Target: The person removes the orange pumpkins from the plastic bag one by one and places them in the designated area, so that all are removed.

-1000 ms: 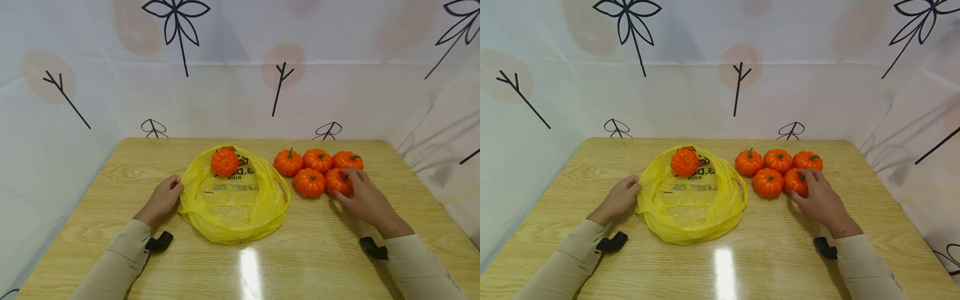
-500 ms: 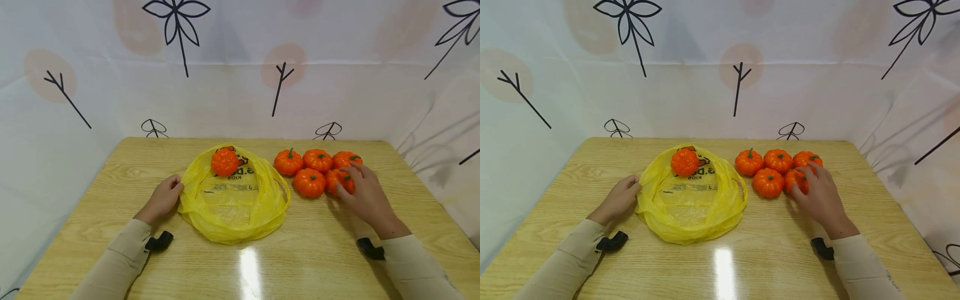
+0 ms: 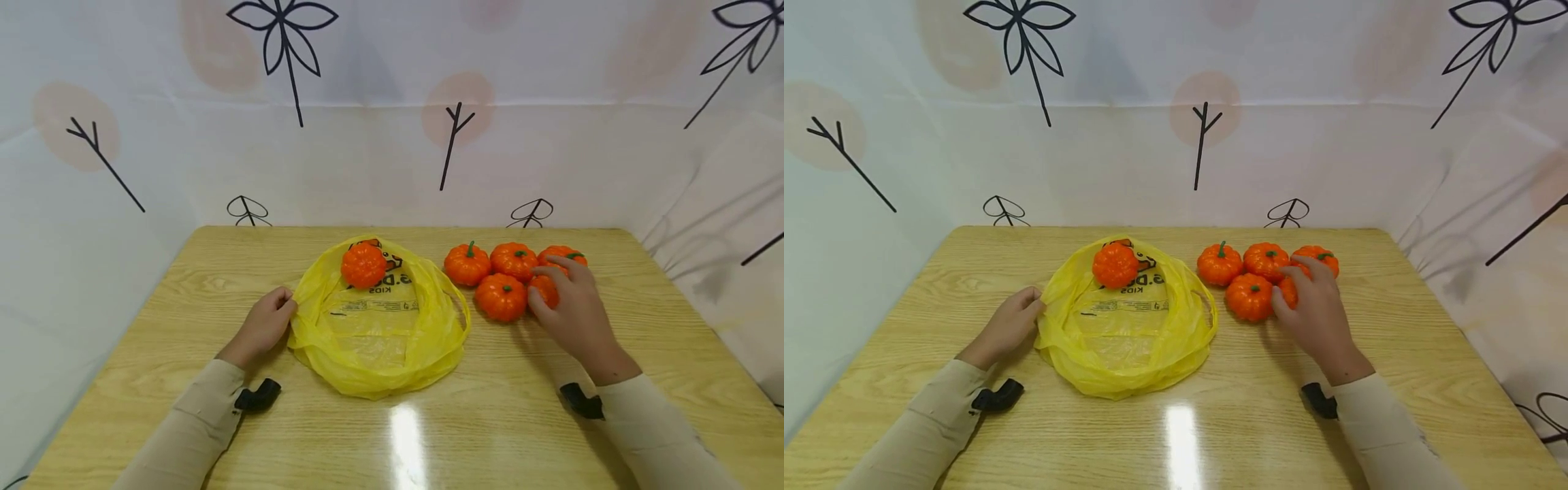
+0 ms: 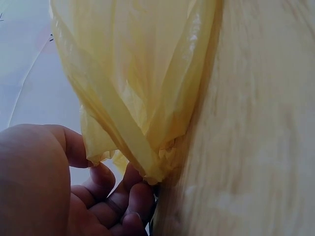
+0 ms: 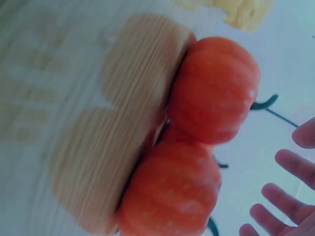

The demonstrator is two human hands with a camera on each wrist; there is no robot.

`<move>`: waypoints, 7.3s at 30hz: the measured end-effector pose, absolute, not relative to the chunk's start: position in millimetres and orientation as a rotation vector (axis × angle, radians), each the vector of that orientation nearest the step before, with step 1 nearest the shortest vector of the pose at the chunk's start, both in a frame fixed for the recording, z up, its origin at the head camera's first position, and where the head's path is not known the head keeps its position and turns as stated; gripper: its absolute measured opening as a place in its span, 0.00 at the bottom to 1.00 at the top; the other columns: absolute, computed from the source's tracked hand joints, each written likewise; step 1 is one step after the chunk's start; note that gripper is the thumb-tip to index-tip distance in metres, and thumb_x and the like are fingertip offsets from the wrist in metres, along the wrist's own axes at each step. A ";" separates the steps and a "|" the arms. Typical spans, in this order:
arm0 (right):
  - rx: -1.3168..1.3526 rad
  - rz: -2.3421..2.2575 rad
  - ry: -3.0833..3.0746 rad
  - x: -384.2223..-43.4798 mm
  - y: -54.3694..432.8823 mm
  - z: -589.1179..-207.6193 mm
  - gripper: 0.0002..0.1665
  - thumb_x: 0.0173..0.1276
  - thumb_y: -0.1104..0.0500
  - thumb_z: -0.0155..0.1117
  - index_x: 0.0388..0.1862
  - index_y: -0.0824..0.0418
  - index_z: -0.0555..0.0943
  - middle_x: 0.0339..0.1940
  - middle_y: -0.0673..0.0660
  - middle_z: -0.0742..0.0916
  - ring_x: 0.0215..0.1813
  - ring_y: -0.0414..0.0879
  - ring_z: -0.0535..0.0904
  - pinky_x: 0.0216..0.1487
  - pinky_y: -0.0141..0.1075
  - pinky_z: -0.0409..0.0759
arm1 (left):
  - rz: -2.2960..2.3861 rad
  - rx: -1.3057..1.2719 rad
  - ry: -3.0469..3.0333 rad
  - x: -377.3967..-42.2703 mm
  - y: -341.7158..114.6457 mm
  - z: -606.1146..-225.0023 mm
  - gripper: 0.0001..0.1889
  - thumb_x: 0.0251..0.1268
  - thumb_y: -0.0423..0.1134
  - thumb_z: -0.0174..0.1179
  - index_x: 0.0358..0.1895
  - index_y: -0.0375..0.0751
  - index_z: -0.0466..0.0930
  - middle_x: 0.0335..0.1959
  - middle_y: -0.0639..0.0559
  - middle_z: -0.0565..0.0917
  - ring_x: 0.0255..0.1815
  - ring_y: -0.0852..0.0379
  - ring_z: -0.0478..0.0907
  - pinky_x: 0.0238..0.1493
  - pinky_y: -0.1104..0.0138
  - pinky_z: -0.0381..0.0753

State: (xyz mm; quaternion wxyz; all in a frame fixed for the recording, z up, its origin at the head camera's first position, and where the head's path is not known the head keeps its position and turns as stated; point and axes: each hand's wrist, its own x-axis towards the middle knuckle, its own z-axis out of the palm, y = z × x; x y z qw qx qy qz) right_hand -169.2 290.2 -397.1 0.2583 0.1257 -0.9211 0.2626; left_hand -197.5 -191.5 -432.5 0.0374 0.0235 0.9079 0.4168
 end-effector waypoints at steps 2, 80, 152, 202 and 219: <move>0.361 0.712 -2.484 -170.1 285.3 -396.1 0.14 0.64 0.65 0.63 0.48 0.69 0.82 0.63 0.72 0.76 0.66 0.69 0.66 0.61 0.67 0.65 | 1.281 0.076 2.787 -197.0 -191.6 -432.6 0.11 0.76 0.41 0.43 0.42 0.39 0.72 0.30 0.49 0.71 0.30 0.53 0.69 0.37 0.63 0.68; 0.781 0.629 -2.708 -179.0 155.8 -371.2 0.24 0.70 0.52 0.64 0.63 0.57 0.77 0.68 0.61 0.76 0.68 0.59 0.72 0.65 0.56 0.74 | 1.346 0.082 2.744 -195.3 -194.7 -437.2 0.10 0.75 0.41 0.43 0.41 0.40 0.72 0.30 0.47 0.71 0.32 0.51 0.70 0.38 0.62 0.69; 0.900 0.443 -2.982 -251.1 66.2 -368.2 0.32 0.70 0.57 0.66 0.71 0.54 0.70 0.68 0.61 0.72 0.68 0.58 0.71 0.62 0.48 0.79 | 1.389 0.134 2.751 -198.9 -193.4 -435.5 0.10 0.75 0.40 0.45 0.37 0.40 0.71 0.29 0.48 0.72 0.29 0.53 0.69 0.37 0.63 0.69; 0.747 0.739 -3.077 -217.3 97.0 -379.0 0.41 0.65 0.44 0.70 0.71 0.56 0.65 0.66 0.59 0.77 0.58 0.51 0.79 0.60 0.46 0.80 | 1.327 0.097 2.771 -200.4 -191.5 -435.8 0.08 0.74 0.41 0.46 0.39 0.41 0.72 0.30 0.48 0.72 0.30 0.52 0.69 0.38 0.63 0.69; 0.763 0.783 -2.875 -182.0 120.9 -361.7 0.40 0.64 0.40 0.70 0.71 0.51 0.70 0.65 0.57 0.74 0.55 0.52 0.81 0.57 0.48 0.82 | 1.347 0.102 2.766 -199.6 -192.7 -435.1 0.09 0.75 0.41 0.45 0.38 0.40 0.71 0.30 0.48 0.72 0.31 0.53 0.70 0.38 0.63 0.69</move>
